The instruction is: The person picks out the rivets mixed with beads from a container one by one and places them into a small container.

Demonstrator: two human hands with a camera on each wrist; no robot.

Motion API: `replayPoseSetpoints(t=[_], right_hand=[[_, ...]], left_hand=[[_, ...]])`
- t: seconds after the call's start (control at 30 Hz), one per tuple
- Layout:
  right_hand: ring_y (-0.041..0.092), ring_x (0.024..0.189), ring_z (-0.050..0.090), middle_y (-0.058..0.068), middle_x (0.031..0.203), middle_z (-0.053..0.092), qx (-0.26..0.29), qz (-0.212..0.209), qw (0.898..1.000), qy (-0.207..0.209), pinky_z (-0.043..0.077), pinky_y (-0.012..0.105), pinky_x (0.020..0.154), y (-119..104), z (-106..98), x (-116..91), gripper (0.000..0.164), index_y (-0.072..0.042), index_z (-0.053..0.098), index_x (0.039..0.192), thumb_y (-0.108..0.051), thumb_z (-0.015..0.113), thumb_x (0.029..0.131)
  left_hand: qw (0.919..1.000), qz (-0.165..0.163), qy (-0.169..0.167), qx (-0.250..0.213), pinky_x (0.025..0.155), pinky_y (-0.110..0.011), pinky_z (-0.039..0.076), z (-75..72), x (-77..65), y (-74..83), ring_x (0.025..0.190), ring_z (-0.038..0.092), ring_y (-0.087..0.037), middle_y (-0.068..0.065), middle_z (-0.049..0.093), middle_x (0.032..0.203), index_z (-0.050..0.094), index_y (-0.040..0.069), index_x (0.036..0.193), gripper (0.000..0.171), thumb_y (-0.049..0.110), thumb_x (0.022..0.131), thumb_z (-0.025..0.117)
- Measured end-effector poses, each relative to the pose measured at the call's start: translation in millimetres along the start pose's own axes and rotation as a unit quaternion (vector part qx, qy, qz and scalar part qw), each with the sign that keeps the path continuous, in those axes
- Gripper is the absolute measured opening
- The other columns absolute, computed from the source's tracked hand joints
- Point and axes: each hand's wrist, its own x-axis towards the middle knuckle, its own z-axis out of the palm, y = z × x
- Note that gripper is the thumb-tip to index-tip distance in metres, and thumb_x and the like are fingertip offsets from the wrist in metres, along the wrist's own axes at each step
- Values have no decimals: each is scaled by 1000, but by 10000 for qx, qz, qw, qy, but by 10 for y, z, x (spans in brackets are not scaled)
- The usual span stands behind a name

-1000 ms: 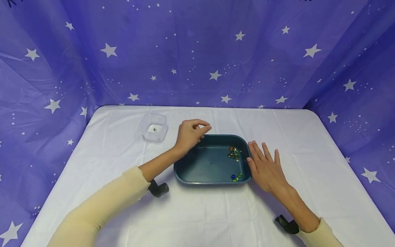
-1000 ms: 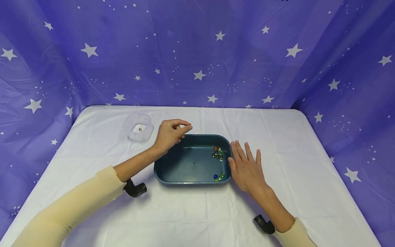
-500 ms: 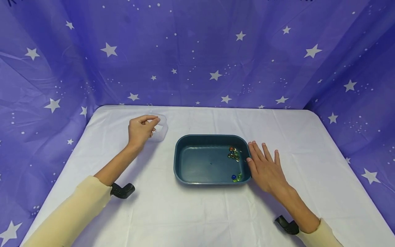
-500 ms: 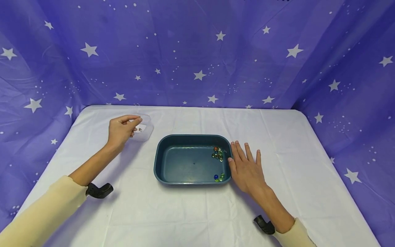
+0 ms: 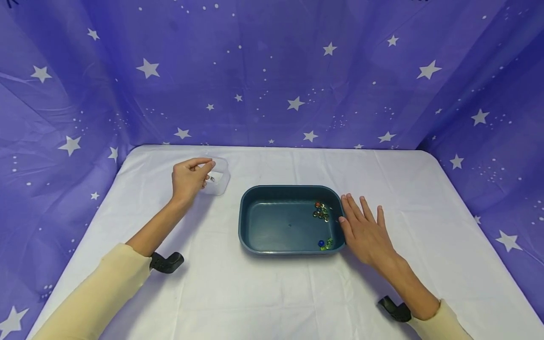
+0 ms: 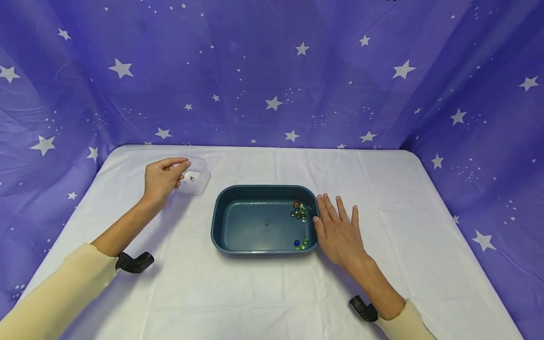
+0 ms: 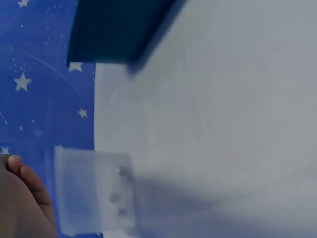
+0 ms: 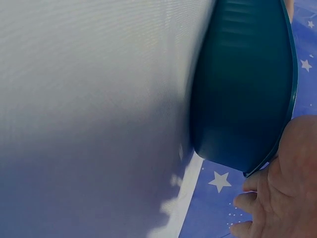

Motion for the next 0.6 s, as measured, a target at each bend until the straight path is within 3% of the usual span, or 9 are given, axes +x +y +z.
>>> replayPoseSetpoints(t=[0.2,0.33,0.5,0.6], right_hand=[[38,150,5,14,163,18,-26,-10,10000,35,-2,67,112,2,1,2,59,-6,19,159,-38,25,110],[38,150,6,14,163,18,-23,9,10000,17,-2,67,112,4,-1,2,59,-5,19,159,-38,25,110],[38,150,5,14,164,18,8,15,10000,1,-2,67,112,6,-3,2,59,-6,19,159,-38,25,110],[37,150,4,13,164,17,54,8,10000,-6,-3,66,112,8,-4,2,59,-6,18,159,-38,24,110]], left_hand=[[9983,123,-471,-307,43,-18,44,230,-134,222,44,50,-6,2,57,57,73,-6,111,30,16,91,76],[9949,199,-945,-279,45,-19,47,478,-266,343,45,51,-8,-3,58,60,74,-3,110,27,16,92,75],[9868,194,-1589,-262,48,-21,50,811,-440,426,47,55,-12,-23,62,68,75,1,109,22,15,92,74],[9807,210,-1932,-207,50,-22,50,1004,-537,438,49,56,-14,-22,64,71,76,3,109,21,15,93,73]])
